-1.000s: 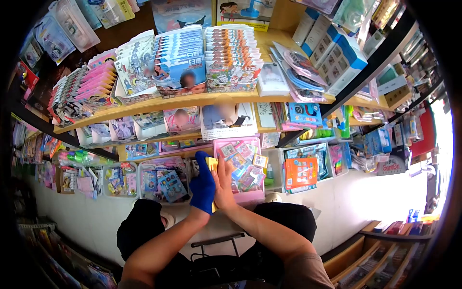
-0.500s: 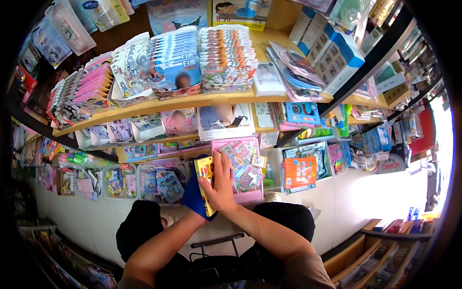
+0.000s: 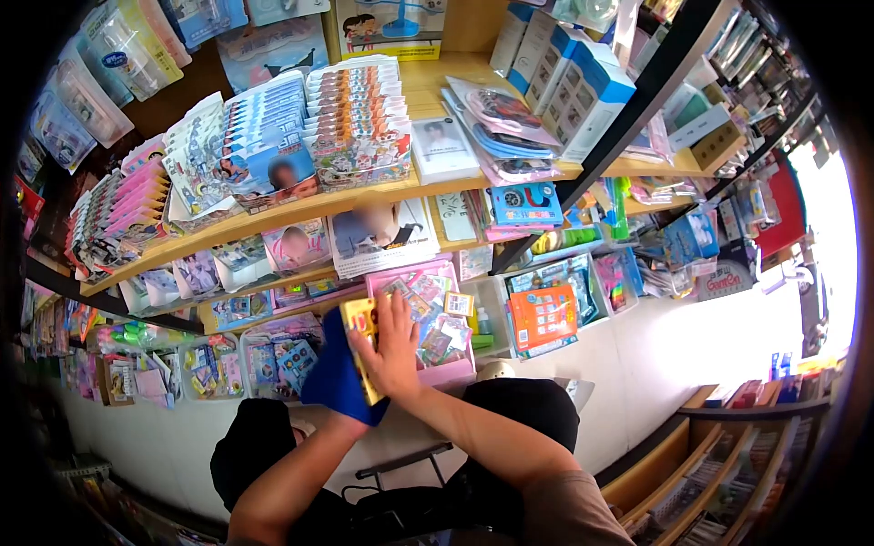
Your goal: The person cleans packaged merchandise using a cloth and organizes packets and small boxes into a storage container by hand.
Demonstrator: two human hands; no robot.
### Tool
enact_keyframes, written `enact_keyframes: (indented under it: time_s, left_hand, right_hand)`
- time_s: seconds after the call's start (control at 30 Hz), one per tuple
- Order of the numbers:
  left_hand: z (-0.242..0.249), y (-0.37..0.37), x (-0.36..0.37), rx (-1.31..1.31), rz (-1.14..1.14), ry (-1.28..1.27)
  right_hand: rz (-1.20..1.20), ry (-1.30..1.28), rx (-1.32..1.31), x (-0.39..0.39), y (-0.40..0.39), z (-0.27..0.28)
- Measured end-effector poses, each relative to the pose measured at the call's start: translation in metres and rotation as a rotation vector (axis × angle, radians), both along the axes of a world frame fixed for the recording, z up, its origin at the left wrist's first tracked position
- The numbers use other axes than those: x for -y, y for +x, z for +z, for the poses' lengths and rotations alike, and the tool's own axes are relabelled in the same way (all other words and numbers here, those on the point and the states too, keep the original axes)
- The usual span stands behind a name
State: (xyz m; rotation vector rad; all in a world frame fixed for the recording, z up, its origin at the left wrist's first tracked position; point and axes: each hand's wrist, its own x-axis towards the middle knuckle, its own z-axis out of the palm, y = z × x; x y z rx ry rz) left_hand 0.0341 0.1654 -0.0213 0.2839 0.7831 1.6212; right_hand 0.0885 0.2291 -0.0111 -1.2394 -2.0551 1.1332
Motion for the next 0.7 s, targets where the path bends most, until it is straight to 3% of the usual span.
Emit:
enact_keyframes:
  time_s: [0.1,0.17,0.2,0.23,0.33,0.4,0.5,0.53,0.6,0.63,0.7]
  left_hand:
    - [0.009,0.006,0.003,-0.204,-0.057,-0.126]
    - [0.034,0.017,0.005,0.073,-0.041,-0.292]
    - [0.033,0.016,0.004,0.072,-0.024,-0.305]
    - [0.031,0.012,0.005,0.07,-0.004,-0.32]
    - [0.012,-0.009,0.006,0.036,0.085,-0.27]
    - [0.0,-0.02,0.005,0.003,0.156,-0.205]
    - [0.043,-0.038,-0.002,0.172,0.12,-0.25]
    - [0.05,-0.045,-0.004,0.256,0.087,-0.231]
    - [0.055,-0.051,-0.005,0.116,0.128,-0.28]
    - [0.061,-0.054,-0.006,0.125,0.13,-0.263]
    - [0.06,-0.058,-0.004,0.151,0.112,-0.188]
  right_hand:
    - [-0.127,-0.032,-0.031,-0.017,-0.001,-0.012]
    - [-0.018,0.11,-0.057,-0.014,0.0,-0.018]
    - [0.04,0.18,-0.068,-0.011,0.002,-0.022]
    - [0.195,0.746,0.347,-0.013,0.003,-0.021]
    - [-0.011,0.059,0.048,0.008,-0.009,-0.008]
    - [0.019,0.075,-0.002,0.008,-0.011,-0.006]
    - [0.017,0.144,-0.113,0.001,-0.011,0.009]
    - [-0.002,0.055,-0.174,-0.003,-0.008,0.01]
    - [-0.037,-0.126,-0.296,-0.009,-0.003,0.008]
    - [-0.095,-0.024,-0.3,-0.01,-0.002,0.007]
    - [-0.043,-0.368,-0.306,-0.013,0.008,0.01]
